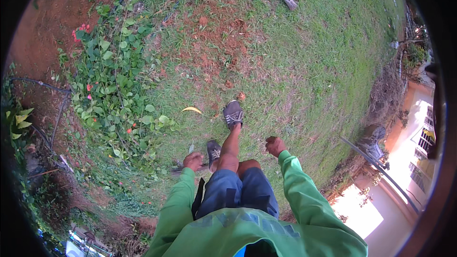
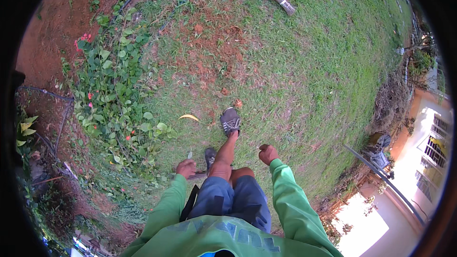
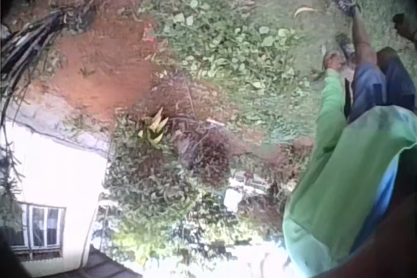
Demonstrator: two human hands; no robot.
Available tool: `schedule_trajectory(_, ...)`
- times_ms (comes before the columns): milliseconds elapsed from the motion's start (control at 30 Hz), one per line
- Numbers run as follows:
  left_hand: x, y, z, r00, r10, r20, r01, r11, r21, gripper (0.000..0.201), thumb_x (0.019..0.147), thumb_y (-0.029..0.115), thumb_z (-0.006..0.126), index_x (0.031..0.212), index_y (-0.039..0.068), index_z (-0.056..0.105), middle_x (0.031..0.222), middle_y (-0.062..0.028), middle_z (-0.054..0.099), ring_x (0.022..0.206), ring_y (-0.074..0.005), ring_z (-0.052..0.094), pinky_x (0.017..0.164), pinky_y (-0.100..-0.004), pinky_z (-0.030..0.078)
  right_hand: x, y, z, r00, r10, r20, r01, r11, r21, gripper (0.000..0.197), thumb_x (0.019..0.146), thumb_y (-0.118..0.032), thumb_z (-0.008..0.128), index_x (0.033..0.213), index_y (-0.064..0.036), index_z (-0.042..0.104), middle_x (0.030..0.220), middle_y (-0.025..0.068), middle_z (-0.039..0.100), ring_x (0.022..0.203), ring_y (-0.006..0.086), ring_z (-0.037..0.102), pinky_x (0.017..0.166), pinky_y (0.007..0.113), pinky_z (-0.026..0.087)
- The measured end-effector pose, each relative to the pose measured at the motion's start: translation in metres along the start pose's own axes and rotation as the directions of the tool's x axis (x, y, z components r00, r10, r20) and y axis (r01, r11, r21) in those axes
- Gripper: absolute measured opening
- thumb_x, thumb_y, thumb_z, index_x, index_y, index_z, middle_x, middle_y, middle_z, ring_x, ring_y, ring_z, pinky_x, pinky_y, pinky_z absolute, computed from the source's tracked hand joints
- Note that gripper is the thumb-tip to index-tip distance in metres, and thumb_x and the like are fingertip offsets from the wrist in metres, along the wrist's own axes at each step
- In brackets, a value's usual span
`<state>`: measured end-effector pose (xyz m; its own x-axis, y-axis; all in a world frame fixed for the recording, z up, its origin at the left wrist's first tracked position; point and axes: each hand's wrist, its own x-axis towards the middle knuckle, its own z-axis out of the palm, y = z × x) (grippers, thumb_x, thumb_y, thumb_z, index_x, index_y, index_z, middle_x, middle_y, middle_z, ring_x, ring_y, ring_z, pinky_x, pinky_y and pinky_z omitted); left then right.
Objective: The person sweeps a yard with a traditional broom, moving across grass and dirt areas to gather dry leaves and debris. They also pick up weeds and branches by hand and place them aside while continuing to sweep.
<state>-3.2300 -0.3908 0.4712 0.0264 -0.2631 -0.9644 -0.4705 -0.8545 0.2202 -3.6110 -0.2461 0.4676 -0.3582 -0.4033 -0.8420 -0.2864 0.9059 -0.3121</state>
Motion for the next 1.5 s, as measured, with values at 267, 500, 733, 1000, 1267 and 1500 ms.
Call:
schedule_trajectory(267, 0.071, 0.012, 0.106, 0.994, -0.106, -0.034, 0.097, 0.977, -0.189, 0.029, 0.08, 0.022, 0.071, 0.103, 0.006, 0.065, 0.077, -0.0038, 0.065, 0.061, -0.0154, 0.06, 0.053, -0.0298, 0.053, 0.101, -0.082, -0.108, 0.987, -0.162, 0.015, 0.158, 0.929, -0.334, 0.033, 0.075, -0.019, 0.055, 0.103, -0.0054, 0.068, 0.093, 0.0226, 0.067, 0.089, 0.0381, 0.065, 0.083, 0.042, 0.052)
schedule_trajectory(500, 0.166, 0.019, 0.126, 0.922, -0.32, -0.219, 0.217, 0.894, -0.392, 0.071, 0.077, 0.032, 0.072, 0.138, 0.016, 0.04, 0.123, -0.0104, 0.055, 0.099, -0.0285, 0.052, 0.073, -0.0438, 0.05, 0.243, -0.181, -0.11, 0.911, -0.405, 0.083, 0.376, 0.729, -0.572, 0.069, 0.065, -0.01, 0.065, 0.13, -0.0048, 0.043, 0.125, 0.0268, 0.047, 0.107, 0.0462, 0.054, 0.09, 0.046, 0.048)
schedule_trajectory(733, 0.255, 0.059, 0.166, 0.841, -0.45, -0.3, 0.125, 0.702, -0.701, 0.077, 0.082, 0.042, 0.067, 0.145, 0.015, 0.031, 0.141, -0.0081, 0.043, 0.128, -0.033, 0.041, 0.088, -0.0589, 0.043, 0.392, -0.273, -0.081, 0.697, -0.716, 0.038, 0.633, 0.59, -0.502, 0.079, 0.067, -0.014, 0.065, 0.139, -0.006, 0.035, 0.138, 0.0334, 0.031, 0.129, 0.0503, 0.03, 0.108, 0.046, 0.034)
schedule_trajectory(1000, 0.289, 0.221, 0.265, 0.927, -0.224, -0.301, -0.285, 0.101, -0.953, 0.071, 0.077, 0.031, 0.077, 0.132, 0.001, 0.043, 0.116, -0.0164, 0.057, 0.083, -0.0211, 0.06, 0.072, -0.0328, 0.05, 0.352, -0.189, 0.054, 0.556, -0.828, 0.074, 0.77, 0.479, -0.422, 0.055, 0.073, -0.018, 0.064, 0.125, -0.0035, 0.053, 0.128, 0.0261, 0.046, 0.125, 0.0441, 0.038, 0.106, 0.046, 0.034)
schedule_trajectory(1267, 0.244, 0.215, 0.186, 0.881, 0.028, -0.471, -0.46, 0.279, -0.843, 0.048, 0.072, 0.009, 0.077, 0.115, 0.003, 0.058, 0.101, -0.0098, 0.063, 0.088, -0.0233, 0.061, 0.078, -0.036, 0.051, 0.295, -0.255, 0.042, 0.676, -0.472, 0.565, 0.442, 0.874, 0.202, 0.052, 0.076, 0.001, 0.059, 0.128, -0.0026, 0.053, 0.127, 0.0119, 0.057, 0.114, 0.0221, 0.055, 0.1, 0.031, 0.042)
schedule_trajectory(1500, 0.285, 0.236, 0.147, 0.604, 0.266, -0.751, -0.429, 0.903, -0.025, 0.078, 0.066, 0.026, 0.083, 0.13, 0.001, 0.045, 0.131, -0.0253, 0.045, 0.118, -0.0384, 0.046, 0.102, -0.0498, 0.034, 0.361, -0.313, -0.036, 0.746, -0.665, 0.015, 0.665, 0.745, -0.056, 0.076, 0.066, 0.005, 0.057, 0.139, -0.0089, 0.042, 0.14, 0.0237, 0.04, 0.132, 0.0349, 0.038, 0.11, 0.033, 0.034)
